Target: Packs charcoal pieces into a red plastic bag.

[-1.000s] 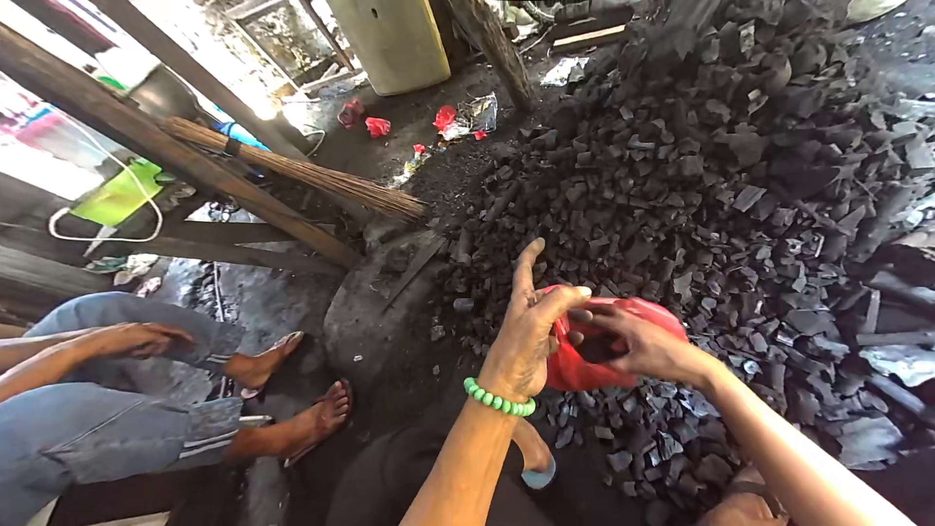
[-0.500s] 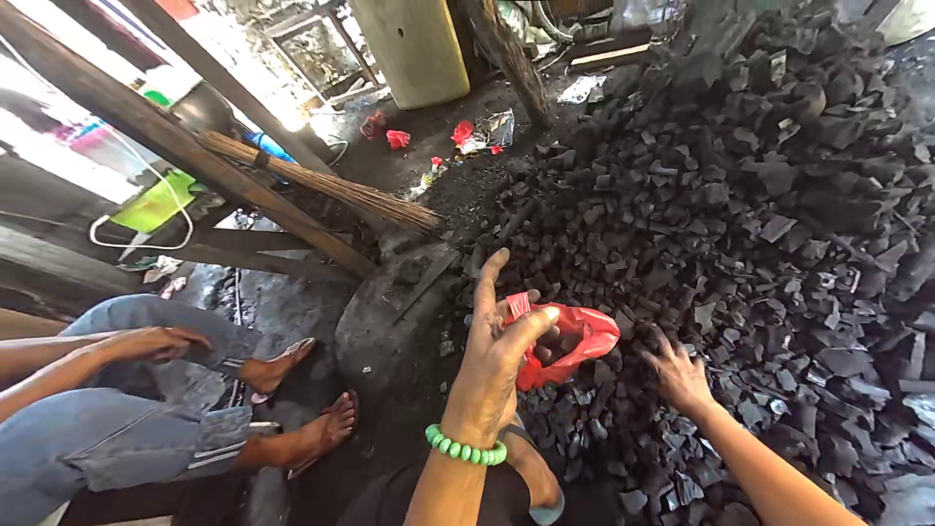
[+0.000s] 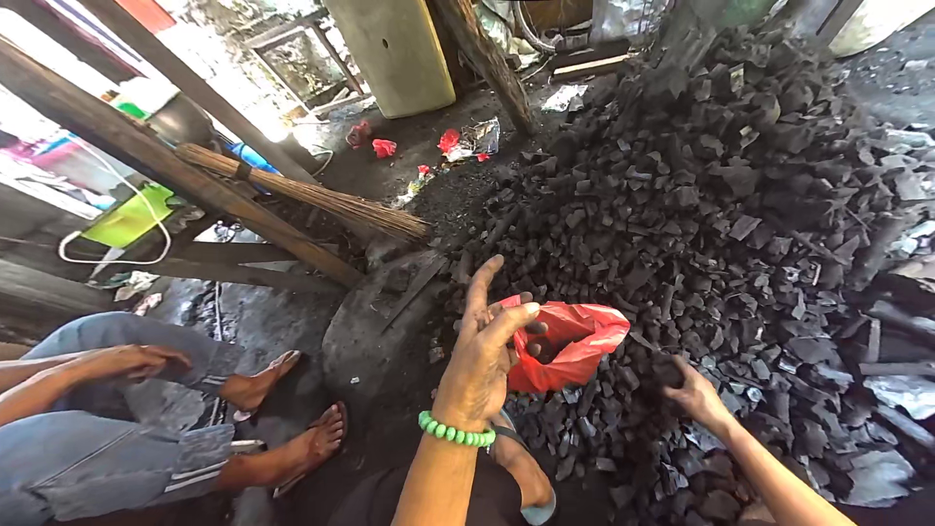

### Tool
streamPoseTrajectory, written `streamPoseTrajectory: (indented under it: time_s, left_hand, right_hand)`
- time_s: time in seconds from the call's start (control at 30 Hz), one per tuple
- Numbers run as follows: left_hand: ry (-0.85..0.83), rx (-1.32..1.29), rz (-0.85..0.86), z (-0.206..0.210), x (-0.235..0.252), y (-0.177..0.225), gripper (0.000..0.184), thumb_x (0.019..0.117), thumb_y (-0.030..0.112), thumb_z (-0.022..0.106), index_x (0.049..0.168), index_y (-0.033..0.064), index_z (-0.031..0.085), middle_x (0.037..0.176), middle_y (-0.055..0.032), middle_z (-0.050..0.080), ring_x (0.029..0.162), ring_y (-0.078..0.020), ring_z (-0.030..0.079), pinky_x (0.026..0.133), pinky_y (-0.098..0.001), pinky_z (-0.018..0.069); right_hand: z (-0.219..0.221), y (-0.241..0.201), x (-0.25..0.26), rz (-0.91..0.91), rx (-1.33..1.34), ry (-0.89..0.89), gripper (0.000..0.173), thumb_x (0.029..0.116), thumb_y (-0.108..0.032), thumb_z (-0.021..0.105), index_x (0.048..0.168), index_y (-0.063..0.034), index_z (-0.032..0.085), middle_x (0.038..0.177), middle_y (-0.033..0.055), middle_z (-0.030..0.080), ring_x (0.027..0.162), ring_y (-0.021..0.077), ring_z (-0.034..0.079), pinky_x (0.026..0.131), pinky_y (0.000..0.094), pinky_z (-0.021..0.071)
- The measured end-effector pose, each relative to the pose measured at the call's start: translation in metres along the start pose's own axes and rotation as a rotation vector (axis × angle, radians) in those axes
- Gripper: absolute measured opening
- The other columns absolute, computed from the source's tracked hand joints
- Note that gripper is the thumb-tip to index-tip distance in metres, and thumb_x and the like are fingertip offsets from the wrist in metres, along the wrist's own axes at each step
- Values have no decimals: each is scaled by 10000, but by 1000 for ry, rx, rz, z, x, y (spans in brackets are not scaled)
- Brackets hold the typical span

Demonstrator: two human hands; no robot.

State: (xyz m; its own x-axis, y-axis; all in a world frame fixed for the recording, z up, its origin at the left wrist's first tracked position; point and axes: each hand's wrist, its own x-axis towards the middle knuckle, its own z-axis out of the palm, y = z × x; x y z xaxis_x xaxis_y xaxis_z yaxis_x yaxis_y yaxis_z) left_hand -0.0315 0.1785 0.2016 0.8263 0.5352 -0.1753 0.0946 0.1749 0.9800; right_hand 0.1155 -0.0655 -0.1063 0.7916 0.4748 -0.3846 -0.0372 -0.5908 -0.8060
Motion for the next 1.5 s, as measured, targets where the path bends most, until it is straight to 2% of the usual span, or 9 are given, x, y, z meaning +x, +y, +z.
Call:
streamPoseTrajectory:
  time_s: [0.1, 0.27, 0.47, 0.63, 0.73, 0.83, 1.1, 1.33, 1.5]
  left_hand:
    - [-141, 123, -21, 5, 0, -10, 707, 952, 137, 572, 1578, 302, 288, 1053, -101, 673, 726, -135, 655, 583, -253, 543]
    - [-290, 189, -54, 20, -7, -18, 801, 890, 122, 607, 1594, 302, 271, 1094, -126, 648, 640, -98, 604, 518, -202, 487]
    - [-221, 86, -82, 14, -12, -17, 720, 945, 162, 572, 1579, 353, 287, 1004, -95, 680, 589, -79, 598, 486, -185, 478]
    - [-62, -74, -16, 2, -16, -5, 624, 962, 168, 524, 1547, 296, 346, 904, -79, 650, 587, -105, 615, 507, -229, 533]
    - [-42, -152, 30, -2, -15, 4, 612, 966, 164, 502, 1545, 289, 349, 929, -97, 650, 624, -125, 638, 532, -242, 549]
    - [-49, -142, 87, -2, -13, 8, 640, 937, 154, 510, 1544, 269, 345, 925, -84, 661, 654, -121, 662, 551, -243, 567]
    - [-37, -99, 141, -8, -10, 12, 605, 968, 182, 509, 1548, 252, 353, 984, -63, 657, 690, -101, 666, 584, -222, 573]
    - [-21, -108, 97, -11, -16, 18, 594, 968, 243, 530, 1538, 271, 369, 1024, -70, 656, 692, -112, 658, 556, -218, 547]
    - [-42, -95, 86, -6, -18, 17, 586, 972, 241, 523, 1534, 259, 358, 963, -23, 651, 684, -89, 651, 583, -220, 561]
  right_hand:
    - [-30, -25, -14, -12, 713, 14, 574, 846, -118, 680, 1379, -81, 471, 979, 149, 671, 741, 241, 683, 632, 422, 602]
    - [-42, -125, -39, -361, 1294, -276, 613, 692, -390, 884, 1239, -356, 610, 1033, 14, 724, 806, 207, 739, 570, 408, 634]
    - [-21, -186, -36, -559, 224, -549, 642, 838, -236, 793, 1423, -87, 574, 1345, 108, 631, 1214, 229, 606, 1041, 451, 490]
    - [-58, -109, 12, -299, 472, 119, 220, 1038, -80, 508, 1219, -7, 609, 1035, 106, 685, 815, 168, 682, 734, 368, 601]
    - [-56, -39, 39, -194, -355, -101, 317, 993, -92, 613, 1293, 1, 660, 1282, 244, 655, 1157, 410, 646, 1021, 611, 488]
    - [-35, -24, 33, -93, -846, -289, 404, 1012, -47, 537, 1410, -68, 601, 1585, 170, 435, 1247, 482, 590, 992, 669, 484]
    - [-30, -13, 36, -117, -1024, -339, 498, 988, 56, 505, 1482, -7, 493, 1643, 147, 338, 1389, 438, 467, 1068, 604, 440]
    - [-99, -32, 8, -215, -309, -218, 209, 957, 3, 648, 1141, -17, 744, 1183, 191, 702, 1064, 345, 674, 965, 561, 508]
    - [-153, -39, -24, -109, 32, -156, 122, 889, 104, 658, 921, -7, 697, 815, 45, 704, 741, 107, 666, 736, 282, 573]
